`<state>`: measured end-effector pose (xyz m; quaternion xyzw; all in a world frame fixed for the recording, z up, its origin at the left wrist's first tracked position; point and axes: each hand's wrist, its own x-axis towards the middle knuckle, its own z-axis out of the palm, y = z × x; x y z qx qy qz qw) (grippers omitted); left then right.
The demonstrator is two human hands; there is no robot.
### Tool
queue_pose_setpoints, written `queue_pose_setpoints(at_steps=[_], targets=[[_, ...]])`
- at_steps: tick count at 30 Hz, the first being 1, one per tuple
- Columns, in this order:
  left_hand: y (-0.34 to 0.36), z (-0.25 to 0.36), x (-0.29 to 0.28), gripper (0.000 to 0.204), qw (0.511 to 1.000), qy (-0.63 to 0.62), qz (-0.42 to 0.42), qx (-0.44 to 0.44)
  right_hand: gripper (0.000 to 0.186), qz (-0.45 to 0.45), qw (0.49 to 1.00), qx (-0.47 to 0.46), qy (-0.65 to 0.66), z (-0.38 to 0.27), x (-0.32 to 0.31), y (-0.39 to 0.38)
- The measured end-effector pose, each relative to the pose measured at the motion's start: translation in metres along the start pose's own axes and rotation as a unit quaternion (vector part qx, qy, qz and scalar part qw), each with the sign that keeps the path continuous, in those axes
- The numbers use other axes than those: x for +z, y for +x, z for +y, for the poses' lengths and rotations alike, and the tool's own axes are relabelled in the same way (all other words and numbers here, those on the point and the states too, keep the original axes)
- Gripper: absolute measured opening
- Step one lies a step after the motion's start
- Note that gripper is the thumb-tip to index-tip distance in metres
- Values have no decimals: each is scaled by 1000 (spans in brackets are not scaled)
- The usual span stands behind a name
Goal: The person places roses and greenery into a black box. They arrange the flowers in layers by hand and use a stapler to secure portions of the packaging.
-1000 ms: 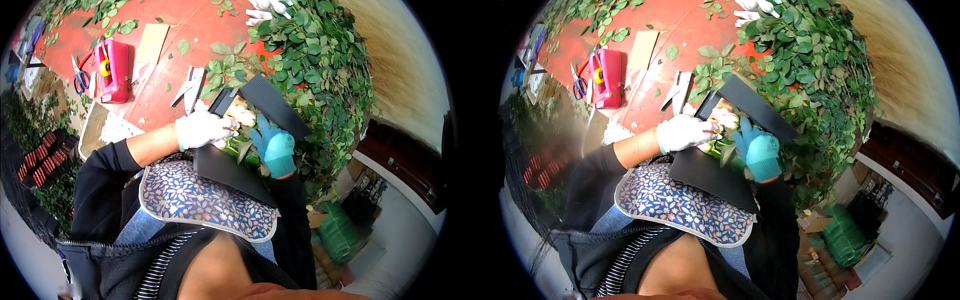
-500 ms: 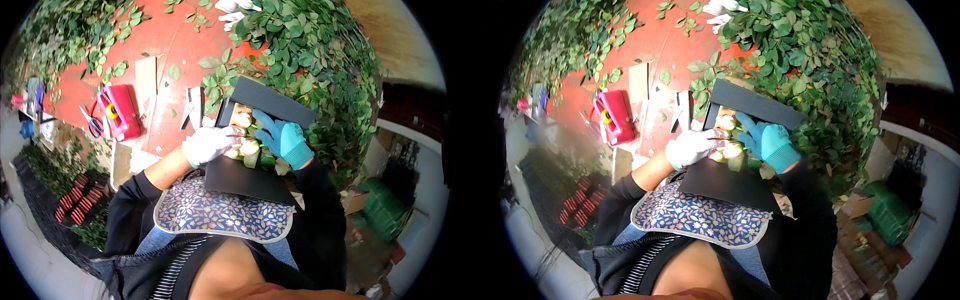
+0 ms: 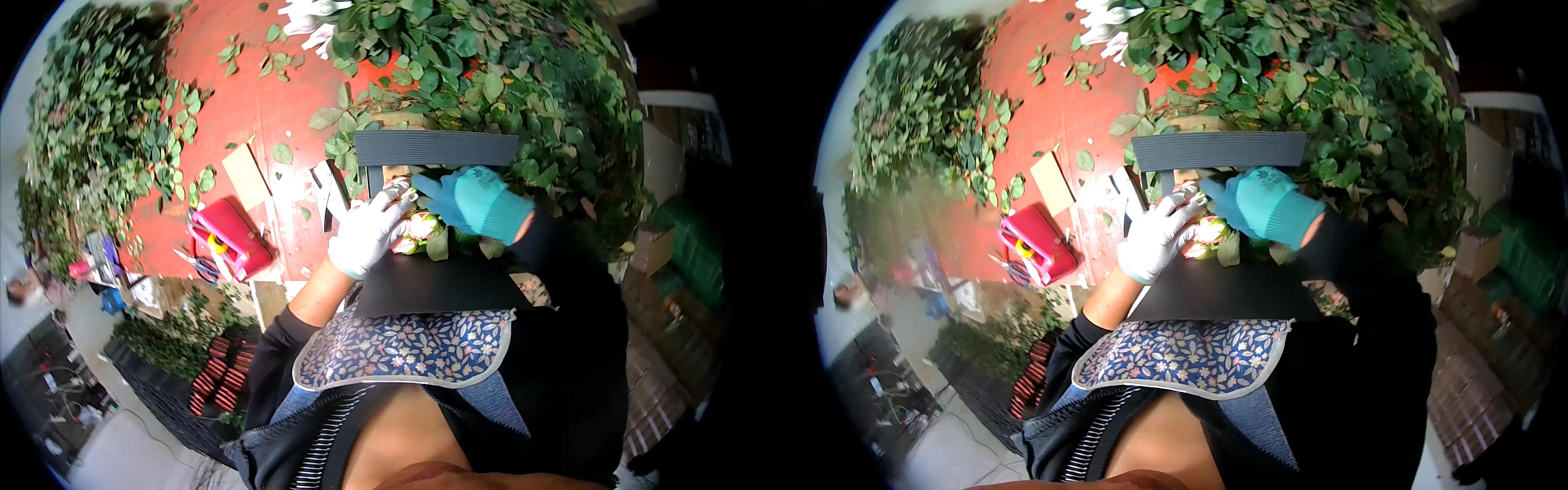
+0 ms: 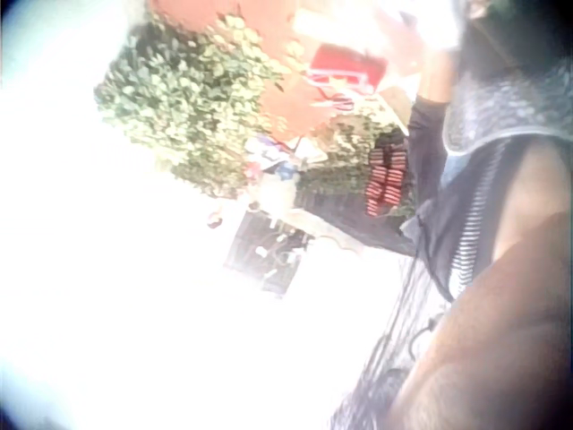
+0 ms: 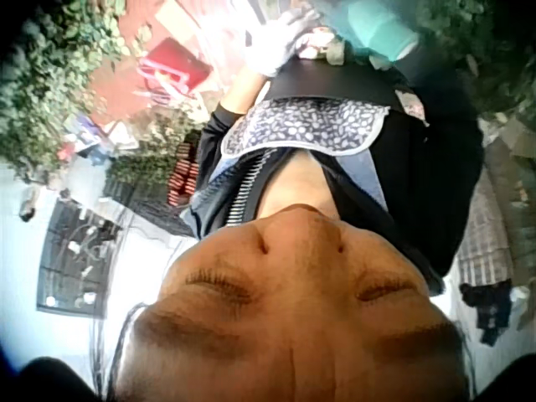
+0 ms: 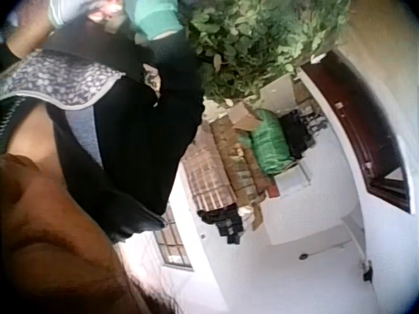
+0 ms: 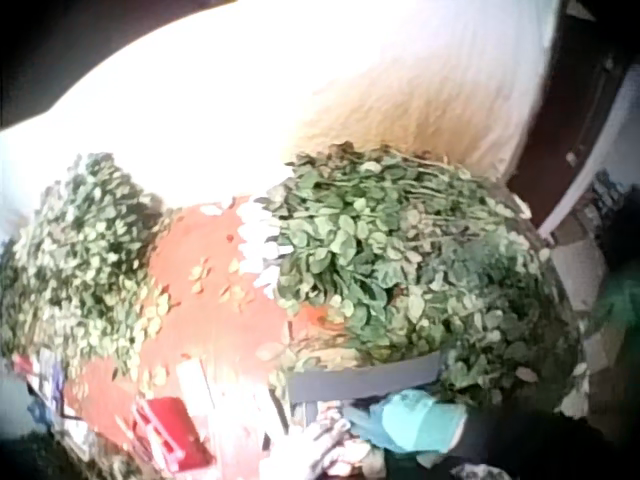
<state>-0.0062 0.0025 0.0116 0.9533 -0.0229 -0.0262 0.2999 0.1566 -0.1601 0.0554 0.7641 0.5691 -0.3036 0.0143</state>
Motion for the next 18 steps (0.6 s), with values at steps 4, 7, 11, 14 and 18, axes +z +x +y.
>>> queue_pose_setpoints(at_steps=[4, 7, 11, 14, 18], targets=[[2, -1, 4, 35, 1000, -22, 9, -15, 28, 102, 991, -82, -3, 5, -3, -31], [4, 1, 0, 34, 1000, -10, 1, -4, 31, -25, 986, -28, -160, -12, -2, -28], [0, -3, 7, 33, 1000, -23, 7, -11, 33, 207, 974, -3, -93, 2, -1, -30], [-1, -4, 13, 30, 999, -49, 1, -23, 36, 258, 959, 30, -114, -1, 14, -9], [-7, -4, 16, 34, 996, -60, -26, -63, 30, 325, 933, 27, -154, 1, 36, 14]])
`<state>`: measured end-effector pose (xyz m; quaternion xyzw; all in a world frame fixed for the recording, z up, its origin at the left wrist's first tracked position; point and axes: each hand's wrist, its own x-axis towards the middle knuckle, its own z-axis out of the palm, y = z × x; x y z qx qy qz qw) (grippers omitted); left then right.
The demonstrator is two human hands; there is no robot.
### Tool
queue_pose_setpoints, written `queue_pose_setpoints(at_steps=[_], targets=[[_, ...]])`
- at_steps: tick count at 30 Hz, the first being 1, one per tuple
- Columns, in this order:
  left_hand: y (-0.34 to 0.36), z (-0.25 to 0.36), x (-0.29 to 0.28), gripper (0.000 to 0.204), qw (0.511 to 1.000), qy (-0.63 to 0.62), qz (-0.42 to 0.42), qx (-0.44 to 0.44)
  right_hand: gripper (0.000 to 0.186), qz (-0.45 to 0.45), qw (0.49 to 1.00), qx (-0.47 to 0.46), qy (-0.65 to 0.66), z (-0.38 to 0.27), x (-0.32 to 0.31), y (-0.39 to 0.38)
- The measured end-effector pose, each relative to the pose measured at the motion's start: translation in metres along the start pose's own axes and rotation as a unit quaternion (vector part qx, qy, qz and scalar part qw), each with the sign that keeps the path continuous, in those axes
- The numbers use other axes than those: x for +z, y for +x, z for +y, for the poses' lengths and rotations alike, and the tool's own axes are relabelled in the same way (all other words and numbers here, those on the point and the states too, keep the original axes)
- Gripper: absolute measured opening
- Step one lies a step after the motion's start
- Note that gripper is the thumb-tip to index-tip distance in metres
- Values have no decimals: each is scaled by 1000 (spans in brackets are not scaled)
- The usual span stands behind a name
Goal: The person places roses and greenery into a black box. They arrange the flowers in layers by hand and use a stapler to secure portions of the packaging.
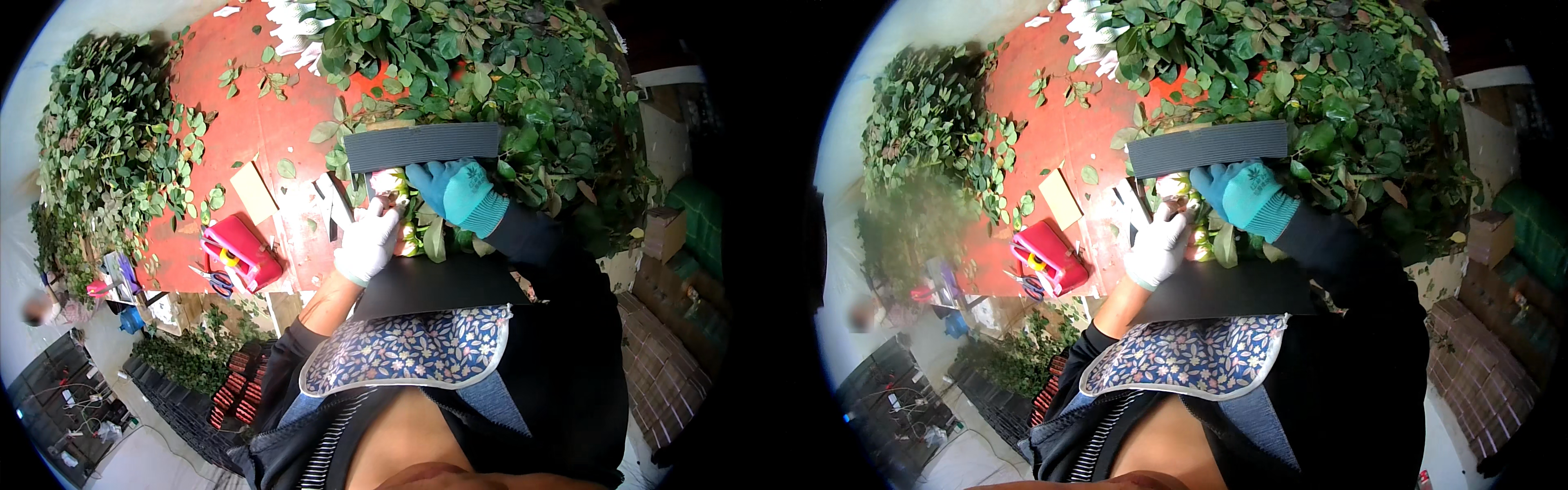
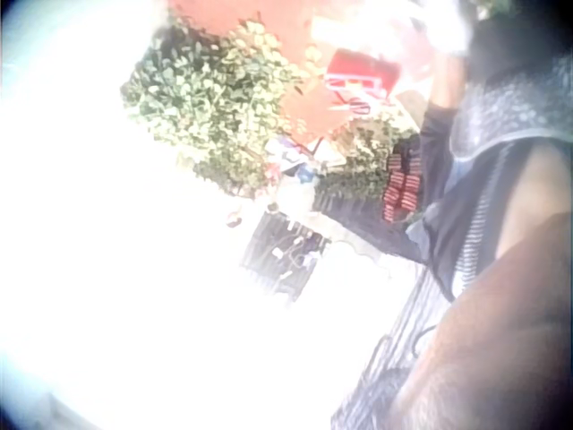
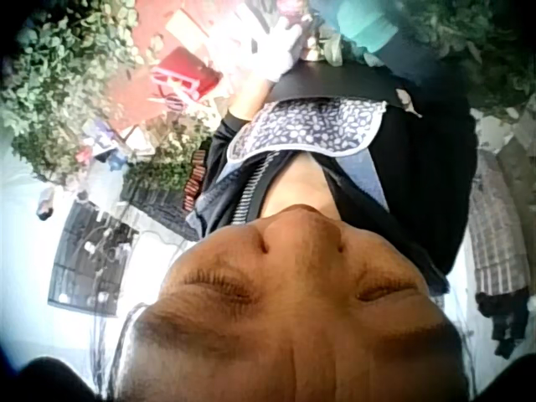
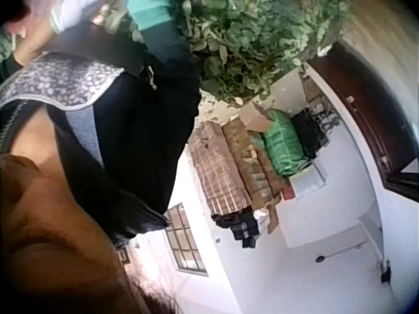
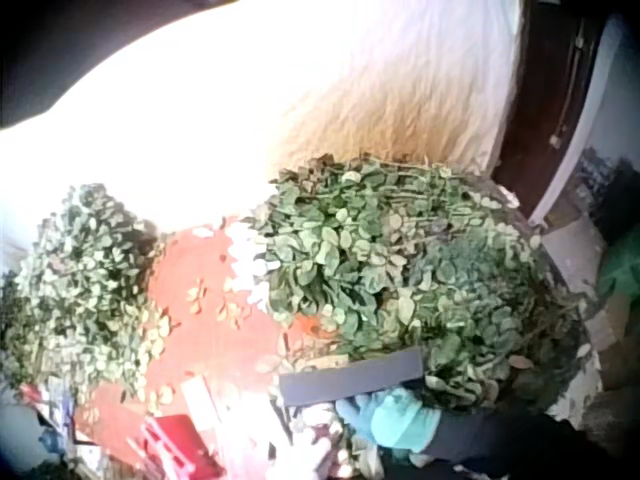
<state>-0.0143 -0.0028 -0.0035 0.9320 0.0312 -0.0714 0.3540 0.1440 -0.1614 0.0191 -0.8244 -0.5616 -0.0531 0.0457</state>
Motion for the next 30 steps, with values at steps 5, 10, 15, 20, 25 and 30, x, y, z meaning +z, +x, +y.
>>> queue_pose_setpoints(at_steps=[5, 10, 15, 20, 25, 30], targets=[[-1, 2, 2, 35, 996, 54, 49, 42, 43, -45, 998, 33, 23, -8, 41, -7], [-1, 7, -3, 40, 999, 48, 1, 3, 34, -53, 998, 37, -3, -9, 49, -3], [-2, 3, 3, 42, 999, 45, 2, 8, 23, -24, 998, 23, -46, -13, 43, 4], [7, 20, -24, 34, 997, 60, 17, 36, 31, -49, 999, 11, 6, -10, 42, 1], [15, 24, -23, 40, 998, 51, 25, -32, 39, -137, 991, 1, 5, -9, 36, 6], [19, 15, -12, 46, 981, 175, 81, 12, 38, -115, 993, 4, -29, -11, 40, 3]])
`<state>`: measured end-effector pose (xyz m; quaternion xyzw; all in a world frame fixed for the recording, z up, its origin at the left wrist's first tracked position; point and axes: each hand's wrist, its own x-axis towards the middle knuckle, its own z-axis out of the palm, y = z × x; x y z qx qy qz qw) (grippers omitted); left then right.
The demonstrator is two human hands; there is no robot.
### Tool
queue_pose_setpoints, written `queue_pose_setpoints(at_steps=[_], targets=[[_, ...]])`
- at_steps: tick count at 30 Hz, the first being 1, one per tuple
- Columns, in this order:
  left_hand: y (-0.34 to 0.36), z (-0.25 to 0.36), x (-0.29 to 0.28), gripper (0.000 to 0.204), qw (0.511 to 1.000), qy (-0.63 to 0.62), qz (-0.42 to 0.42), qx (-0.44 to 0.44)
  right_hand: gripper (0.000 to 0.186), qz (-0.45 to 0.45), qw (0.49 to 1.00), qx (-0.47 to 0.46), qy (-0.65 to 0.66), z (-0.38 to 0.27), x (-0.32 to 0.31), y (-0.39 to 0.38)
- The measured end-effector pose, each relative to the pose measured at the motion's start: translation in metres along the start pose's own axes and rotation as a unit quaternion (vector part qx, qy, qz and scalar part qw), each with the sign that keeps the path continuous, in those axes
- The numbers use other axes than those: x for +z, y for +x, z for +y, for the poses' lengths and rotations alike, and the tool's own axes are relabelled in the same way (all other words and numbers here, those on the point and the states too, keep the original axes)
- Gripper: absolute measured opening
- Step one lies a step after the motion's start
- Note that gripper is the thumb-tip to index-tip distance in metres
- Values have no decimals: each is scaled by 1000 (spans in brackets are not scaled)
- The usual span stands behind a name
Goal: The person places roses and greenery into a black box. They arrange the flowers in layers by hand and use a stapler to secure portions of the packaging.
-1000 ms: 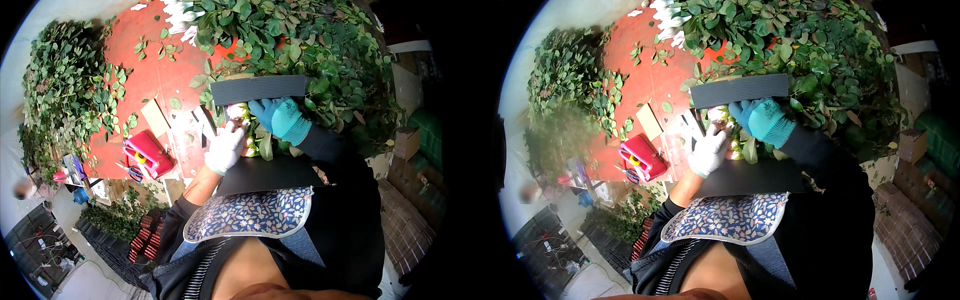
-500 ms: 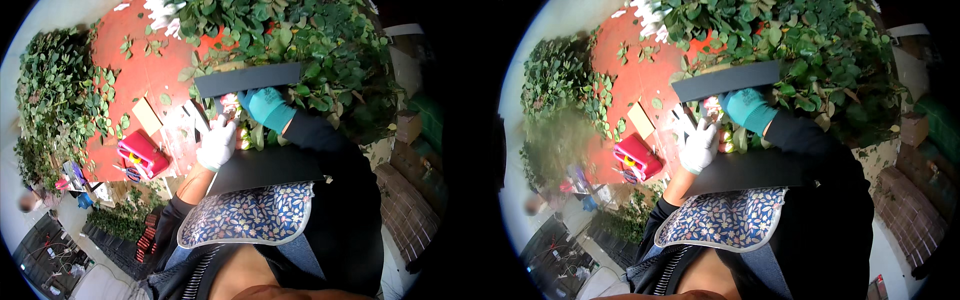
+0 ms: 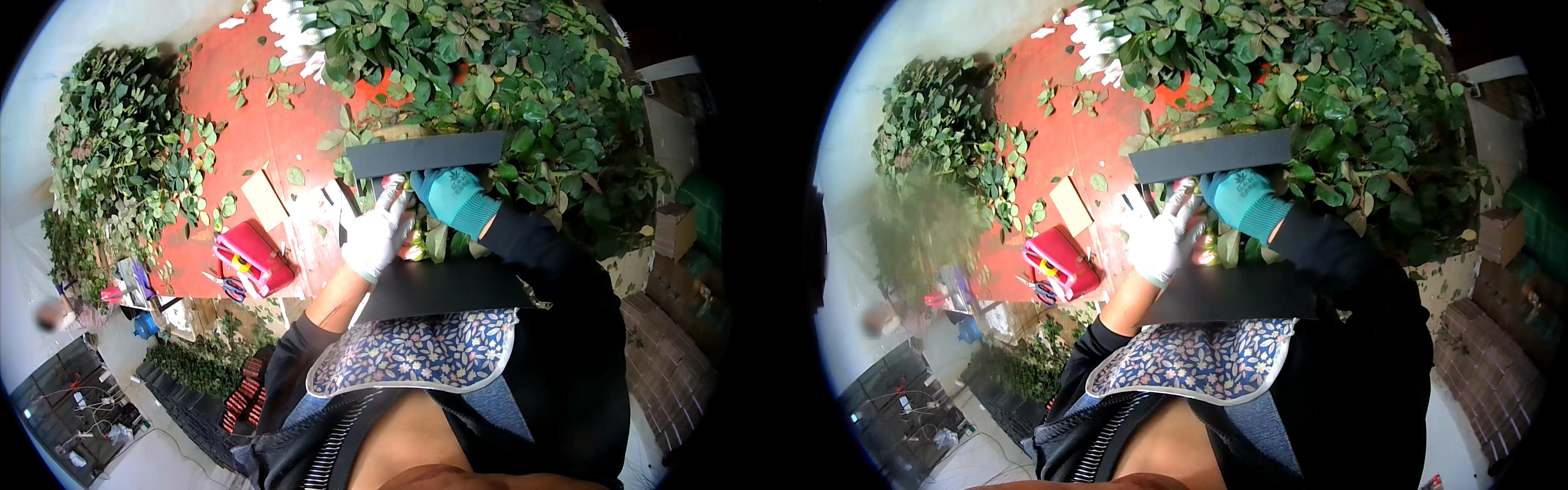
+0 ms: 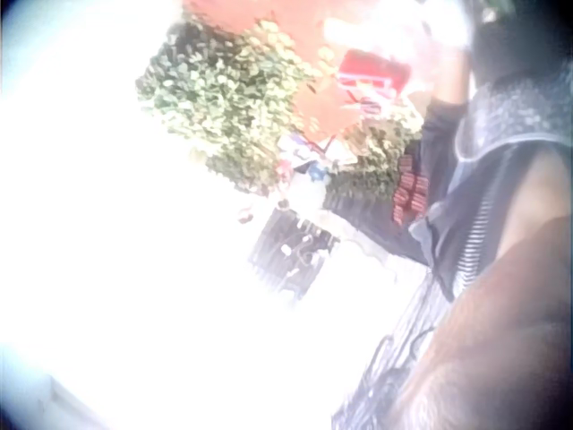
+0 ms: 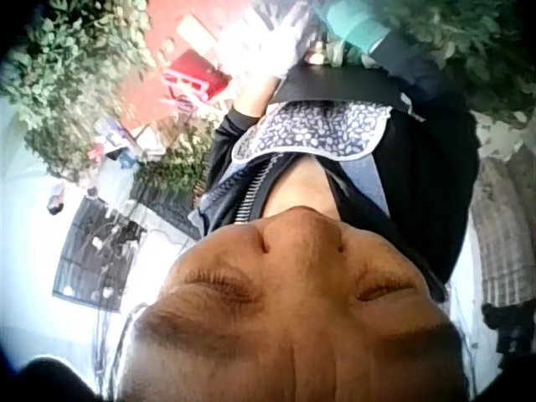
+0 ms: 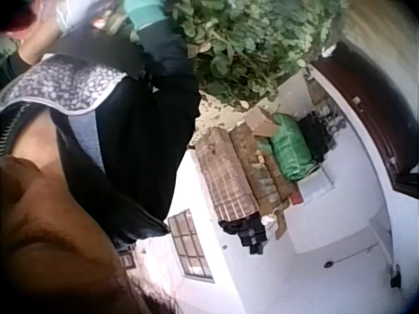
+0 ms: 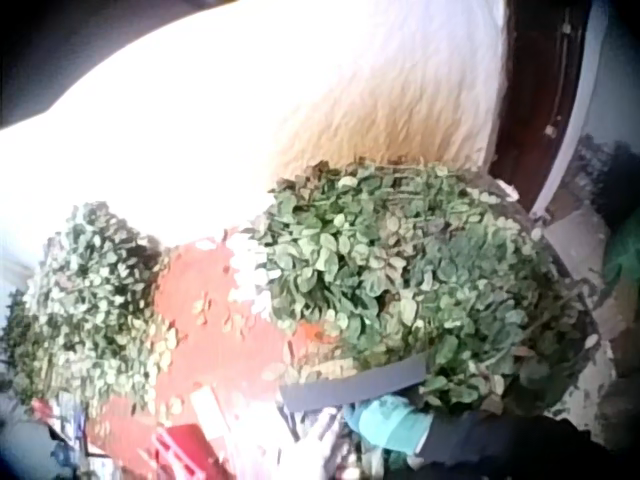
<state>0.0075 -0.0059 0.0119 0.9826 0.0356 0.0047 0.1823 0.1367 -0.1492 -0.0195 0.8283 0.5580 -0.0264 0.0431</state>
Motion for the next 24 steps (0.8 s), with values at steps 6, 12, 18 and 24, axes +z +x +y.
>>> queue_pose_setpoints(at_steps=[6, 12, 18, 24], targets=[[4, 5, -10, 40, 999, -26, -21, 2, 39, -35, 997, 22, 64, 4, -23, -9], [1, -12, 3, 42, 996, -91, -20, 16, 59, -182, 753, -129, 619, 67, -150, -62], [-1, -30, 11, 43, 990, -119, -29, 64, 24, -131, 860, -235, 433, 66, -179, -88], [-32, -48, -45, 36, 971, -230, -19, -67, 14, 93, 994, 36, 50, 71, -120, -42]])
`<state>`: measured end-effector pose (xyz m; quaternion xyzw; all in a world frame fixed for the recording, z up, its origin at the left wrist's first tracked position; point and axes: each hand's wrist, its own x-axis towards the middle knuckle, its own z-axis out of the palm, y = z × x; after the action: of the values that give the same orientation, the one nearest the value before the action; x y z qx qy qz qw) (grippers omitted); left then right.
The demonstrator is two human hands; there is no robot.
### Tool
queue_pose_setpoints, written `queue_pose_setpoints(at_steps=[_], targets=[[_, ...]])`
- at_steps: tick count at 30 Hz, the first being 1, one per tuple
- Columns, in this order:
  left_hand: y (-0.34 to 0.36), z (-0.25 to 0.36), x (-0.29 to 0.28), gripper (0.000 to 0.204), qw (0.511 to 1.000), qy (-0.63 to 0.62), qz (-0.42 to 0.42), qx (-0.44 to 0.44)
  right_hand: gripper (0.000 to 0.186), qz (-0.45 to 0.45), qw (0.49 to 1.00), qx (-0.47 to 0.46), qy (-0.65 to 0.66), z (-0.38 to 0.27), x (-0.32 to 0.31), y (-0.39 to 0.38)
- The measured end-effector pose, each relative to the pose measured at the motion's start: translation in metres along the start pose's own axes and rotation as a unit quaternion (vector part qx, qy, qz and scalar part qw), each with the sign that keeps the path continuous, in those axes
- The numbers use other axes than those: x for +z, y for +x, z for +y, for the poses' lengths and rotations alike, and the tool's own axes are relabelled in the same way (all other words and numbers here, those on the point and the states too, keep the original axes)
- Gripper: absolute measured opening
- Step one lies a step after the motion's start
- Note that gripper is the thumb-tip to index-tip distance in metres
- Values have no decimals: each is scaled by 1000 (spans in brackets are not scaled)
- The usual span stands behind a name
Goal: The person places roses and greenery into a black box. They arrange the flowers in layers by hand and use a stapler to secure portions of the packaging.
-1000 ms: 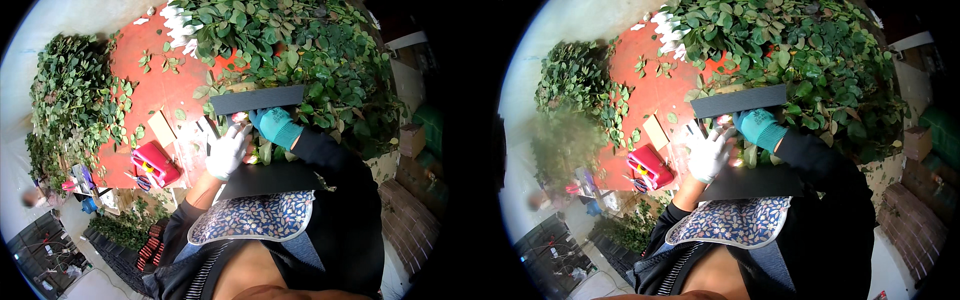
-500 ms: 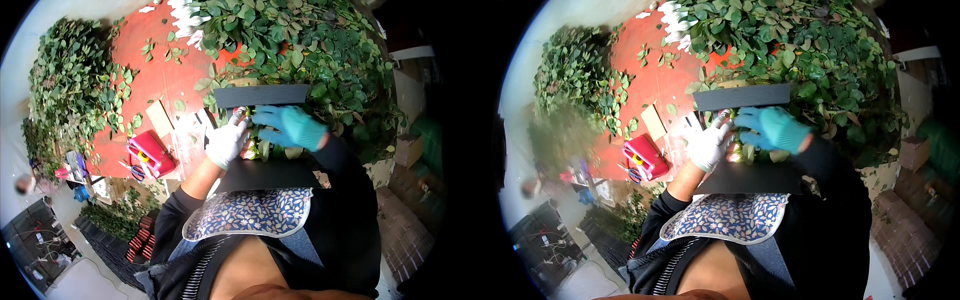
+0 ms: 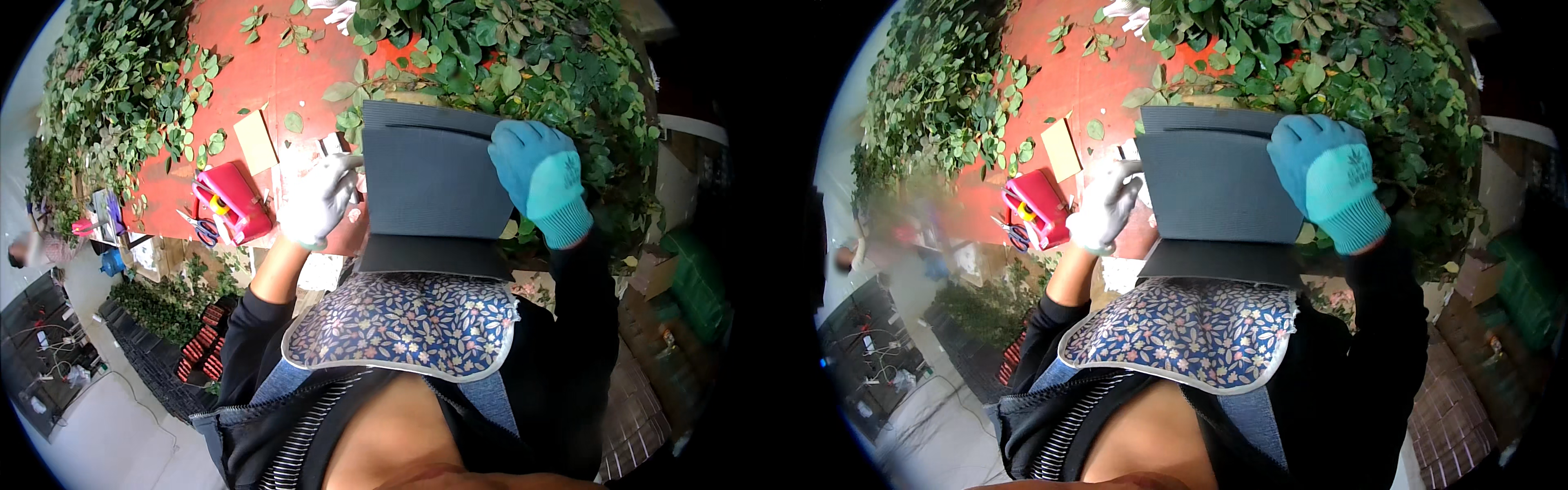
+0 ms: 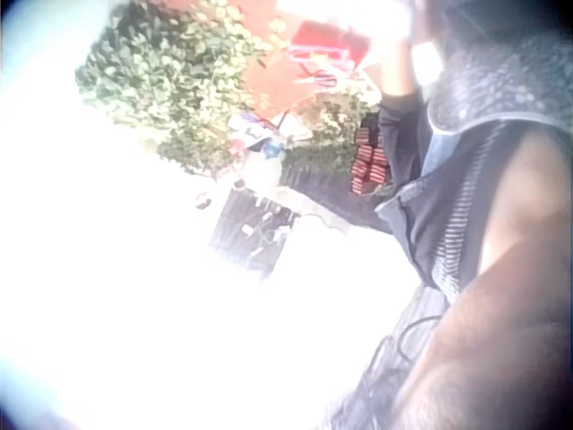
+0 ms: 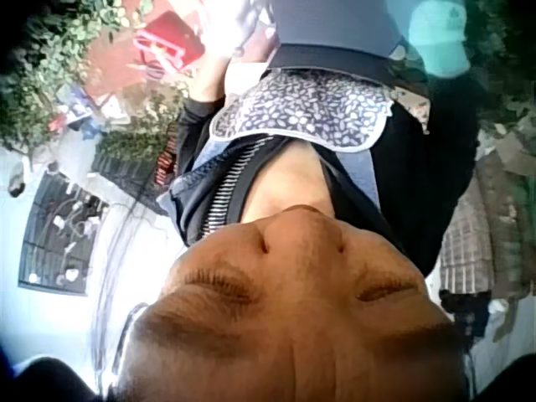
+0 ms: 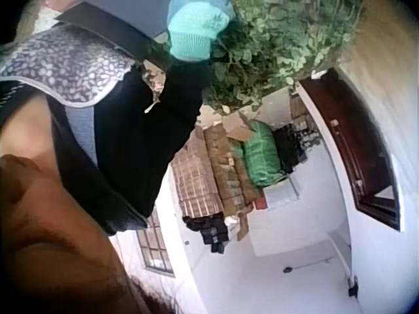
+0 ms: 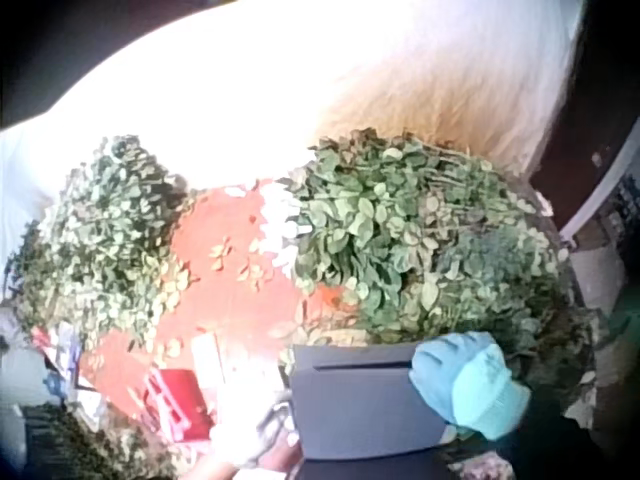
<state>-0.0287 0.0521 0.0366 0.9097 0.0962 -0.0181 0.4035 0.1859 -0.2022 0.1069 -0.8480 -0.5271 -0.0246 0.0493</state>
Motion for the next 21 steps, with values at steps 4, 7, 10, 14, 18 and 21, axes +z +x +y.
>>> queue_pose_setpoints(at_steps=[4, 7, 10, 14, 18, 21], targets=[[5, 44, -17, 33, 968, 3, -86, 234, 14, -11, 999, 30, -13, 3, 32, 3], [22, 27, 32, 37, 940, 147, -113, 285, 14, -6, 1000, 20, -12, -5, 27, 12], [29, 8, 49, 36, 941, 123, -133, 287, 12, 52, 993, -88, 55, -26, -2, 12], [25, 30, 37, 26, 945, 149, -202, 208, 29, -70, 965, -158, 198, -71, 8, 0], [13, 6, 62, 20, 950, 95, -67, 291, 47, -134, 972, -153, 116, -59, 71, 6], [12, 3, 71, 19, 950, 70, -33, 302, 50, -117, 976, -159, 93, -64, 74, 0]])
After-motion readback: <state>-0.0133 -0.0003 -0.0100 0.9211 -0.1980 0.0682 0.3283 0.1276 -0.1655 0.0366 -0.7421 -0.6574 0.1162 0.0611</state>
